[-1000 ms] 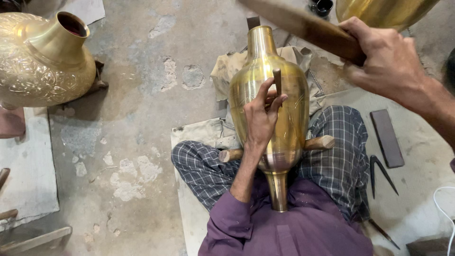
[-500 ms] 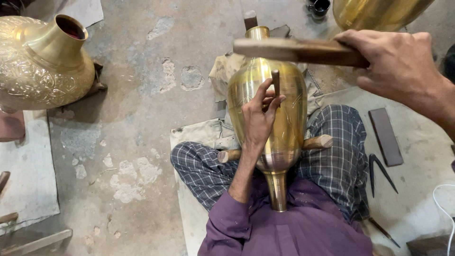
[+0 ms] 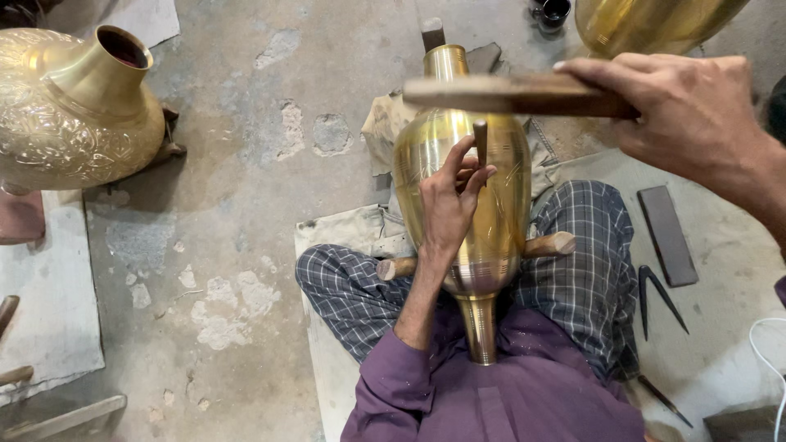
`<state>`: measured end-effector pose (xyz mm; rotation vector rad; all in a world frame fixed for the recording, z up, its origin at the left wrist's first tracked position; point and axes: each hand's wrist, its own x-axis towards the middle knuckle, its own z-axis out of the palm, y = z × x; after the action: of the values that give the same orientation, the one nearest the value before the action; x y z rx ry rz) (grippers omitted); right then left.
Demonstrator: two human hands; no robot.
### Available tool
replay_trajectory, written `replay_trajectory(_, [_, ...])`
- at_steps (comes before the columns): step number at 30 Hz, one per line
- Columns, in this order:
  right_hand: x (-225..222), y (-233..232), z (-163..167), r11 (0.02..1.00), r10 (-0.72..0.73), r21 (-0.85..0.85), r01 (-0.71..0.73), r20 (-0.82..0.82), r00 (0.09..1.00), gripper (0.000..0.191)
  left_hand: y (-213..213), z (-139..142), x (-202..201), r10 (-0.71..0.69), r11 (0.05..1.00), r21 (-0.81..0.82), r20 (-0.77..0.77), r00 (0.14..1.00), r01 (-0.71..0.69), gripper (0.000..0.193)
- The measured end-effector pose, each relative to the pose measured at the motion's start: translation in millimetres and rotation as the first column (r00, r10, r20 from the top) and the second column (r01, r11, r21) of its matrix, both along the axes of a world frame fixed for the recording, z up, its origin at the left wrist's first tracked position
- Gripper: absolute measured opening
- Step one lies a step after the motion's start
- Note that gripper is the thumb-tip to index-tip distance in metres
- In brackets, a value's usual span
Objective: The person sits cross-legged on the floor with a brass pot held between the legs. They hold a small punch against the pot's surface and strike it with a wooden mallet, working around the body to engrave a decorative pattern into the brass.
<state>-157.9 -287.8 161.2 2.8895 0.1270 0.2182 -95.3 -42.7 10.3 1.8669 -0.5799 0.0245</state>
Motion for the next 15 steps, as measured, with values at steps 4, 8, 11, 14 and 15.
replay_trajectory(4, [0.9,-2.2,-7.5,0.999,0.047,0.010,-0.048,0.044,0.998,0.062,0.4,0.2,0.3,-0.003,1.000,0.001,-0.009,1.000,0.003,0.050])
replay_trajectory(8, [1.3,-6.3,-11.7,0.989,0.043,0.132,-0.062,0.139,0.989,0.056,0.2,1.1,-0.3,-0.008,1.000,-0.008,-0.001,1.000,0.008,0.050])
replay_trajectory(11, [2.1,-6.3,-14.1,0.933,-0.080,0.351,0.080,-0.014,0.997,0.069,0.5,2.9,0.5,-0.011,1.000,-0.002,-0.009,1.000,0.011,0.050])
replay_trajectory(14, [0.7,-7.5,-16.0,0.994,-0.017,-0.106,0.015,-0.021,1.000,0.050,0.8,4.4,-0.2,-0.018,1.000,-0.008,-0.006,1.000,0.018,0.050])
replay_trajectory(15, [0.4,-7.7,-17.4,0.998,-0.027,-0.054,0.028,0.017,0.999,0.053,1.1,4.7,-0.9,-0.020,1.000,-0.014,-0.004,1.000,0.020,0.051])
